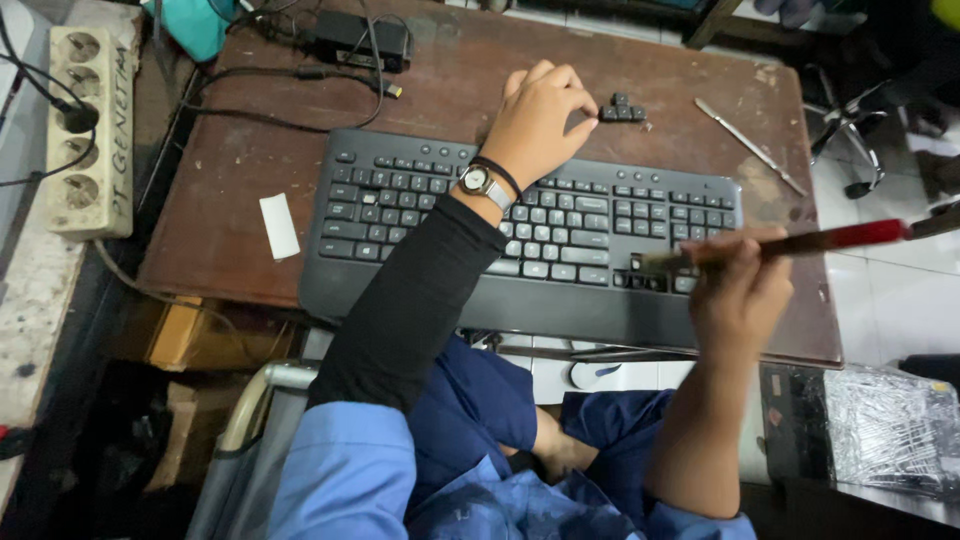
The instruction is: The person removes individual keycaps from a keyboard, cleans them with a brush, and places them back onto the keyboard. They also use the brush to sweep debris from the keyboard surface.
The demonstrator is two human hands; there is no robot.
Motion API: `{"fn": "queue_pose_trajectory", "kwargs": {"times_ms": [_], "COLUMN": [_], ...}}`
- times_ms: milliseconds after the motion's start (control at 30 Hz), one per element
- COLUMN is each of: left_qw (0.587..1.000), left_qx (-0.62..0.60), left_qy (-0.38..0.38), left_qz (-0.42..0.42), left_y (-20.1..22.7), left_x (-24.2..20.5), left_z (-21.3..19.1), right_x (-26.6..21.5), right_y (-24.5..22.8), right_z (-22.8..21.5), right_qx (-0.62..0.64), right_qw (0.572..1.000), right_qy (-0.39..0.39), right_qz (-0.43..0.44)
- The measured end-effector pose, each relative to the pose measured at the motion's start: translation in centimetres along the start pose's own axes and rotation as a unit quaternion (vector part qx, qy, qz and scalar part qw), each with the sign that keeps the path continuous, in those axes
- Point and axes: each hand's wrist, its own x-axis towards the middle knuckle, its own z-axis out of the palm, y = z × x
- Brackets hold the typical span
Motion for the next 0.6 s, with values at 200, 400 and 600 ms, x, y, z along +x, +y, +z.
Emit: {"fn": "queue_pose_trajectory", "kwargs": {"times_ms": [200, 400, 600], "left_qw": [1.000, 1.000, 1.000], "left_qx": [0.012, 0.005, 0.002], "left_qy": [0.005, 0.005, -0.004], "left_qz": [-0.002, -0.005, 0.012], "left_y": [0.2, 0.1, 0.1], "left_x": [0.1, 0.1, 0.1], "left_z": [-0.1, -0.3, 0.0], "right_x": [1.1, 1.0, 0.6], "right_y": [-1.1, -3.4, 0.8], "right_z": [-2.6, -2.1, -2.2], "right_qx": [-0.202, -0.263, -0.161], "right_qw": [0.964, 0.914, 0.959], "right_qy": [-0.159, -0.268, -0.216], "right_qz": [0.061, 0.155, 0.093]}}
